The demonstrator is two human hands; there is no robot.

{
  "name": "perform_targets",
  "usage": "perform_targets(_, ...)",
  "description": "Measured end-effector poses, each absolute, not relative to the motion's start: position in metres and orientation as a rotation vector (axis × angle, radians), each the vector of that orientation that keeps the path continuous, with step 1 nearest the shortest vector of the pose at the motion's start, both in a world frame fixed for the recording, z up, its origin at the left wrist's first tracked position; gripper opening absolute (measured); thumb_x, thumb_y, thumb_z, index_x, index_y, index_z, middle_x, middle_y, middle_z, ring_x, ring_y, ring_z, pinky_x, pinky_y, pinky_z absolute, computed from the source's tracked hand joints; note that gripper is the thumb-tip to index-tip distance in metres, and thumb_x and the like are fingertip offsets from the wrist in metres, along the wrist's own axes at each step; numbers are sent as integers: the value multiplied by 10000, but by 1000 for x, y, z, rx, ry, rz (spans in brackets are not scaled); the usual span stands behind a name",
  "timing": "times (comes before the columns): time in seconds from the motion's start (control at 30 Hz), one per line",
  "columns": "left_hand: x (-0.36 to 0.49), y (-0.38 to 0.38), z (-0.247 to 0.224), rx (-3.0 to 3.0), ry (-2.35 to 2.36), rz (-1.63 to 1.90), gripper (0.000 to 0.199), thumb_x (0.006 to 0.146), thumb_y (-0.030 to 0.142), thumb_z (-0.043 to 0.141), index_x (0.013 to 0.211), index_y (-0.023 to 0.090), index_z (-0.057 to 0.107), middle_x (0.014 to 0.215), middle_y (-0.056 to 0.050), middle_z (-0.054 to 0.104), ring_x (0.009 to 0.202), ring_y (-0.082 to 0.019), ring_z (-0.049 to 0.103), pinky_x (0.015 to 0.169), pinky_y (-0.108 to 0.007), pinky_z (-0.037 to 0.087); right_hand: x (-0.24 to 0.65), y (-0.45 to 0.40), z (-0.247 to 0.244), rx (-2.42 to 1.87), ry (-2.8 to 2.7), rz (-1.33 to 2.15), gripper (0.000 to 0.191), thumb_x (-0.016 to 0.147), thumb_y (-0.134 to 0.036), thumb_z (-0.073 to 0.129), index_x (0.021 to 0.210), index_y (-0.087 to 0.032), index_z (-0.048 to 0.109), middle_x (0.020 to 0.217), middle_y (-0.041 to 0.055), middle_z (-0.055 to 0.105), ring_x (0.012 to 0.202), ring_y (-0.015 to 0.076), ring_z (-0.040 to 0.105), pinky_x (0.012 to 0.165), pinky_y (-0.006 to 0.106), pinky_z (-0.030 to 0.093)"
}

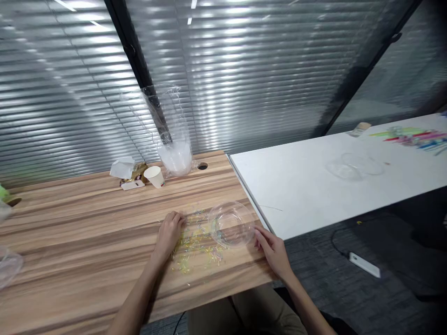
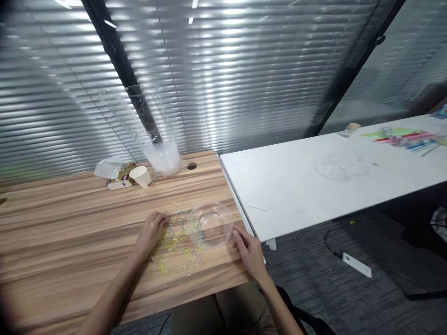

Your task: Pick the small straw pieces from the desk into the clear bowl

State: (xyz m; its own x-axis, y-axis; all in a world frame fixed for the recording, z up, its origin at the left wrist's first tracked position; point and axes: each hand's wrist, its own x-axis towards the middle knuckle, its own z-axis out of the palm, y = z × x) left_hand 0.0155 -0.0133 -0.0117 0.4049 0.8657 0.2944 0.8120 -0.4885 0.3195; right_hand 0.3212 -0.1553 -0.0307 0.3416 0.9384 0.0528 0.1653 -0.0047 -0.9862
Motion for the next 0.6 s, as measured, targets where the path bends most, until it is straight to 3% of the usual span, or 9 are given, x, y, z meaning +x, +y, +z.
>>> perform_targets(0.37, 22, -10, 4, 2531, 1537, 437, 156, 854, 189, 476, 790, 162, 616, 877, -110, 647, 834, -250, 590, 757, -350, 438, 323, -154, -35, -1449, -1136, 841, 496, 886, -505, 507, 1144, -111, 662, 618, 19, 598, 576, 147, 556, 580, 249, 457)
perform_targets(0.6, 25, -4, 19, 2340, 1548, 464, 139, 765, 181, 497, 696, 167, 616, 764, -86, 644, 737, -225, 578, 692, -312, 408, 322, -149, -36, -1440, -1157, 871, 534, 867, -537, 511, 1122, -96, 673, 599, 27, 608, 566, 155, 567, 592, 262, 465)
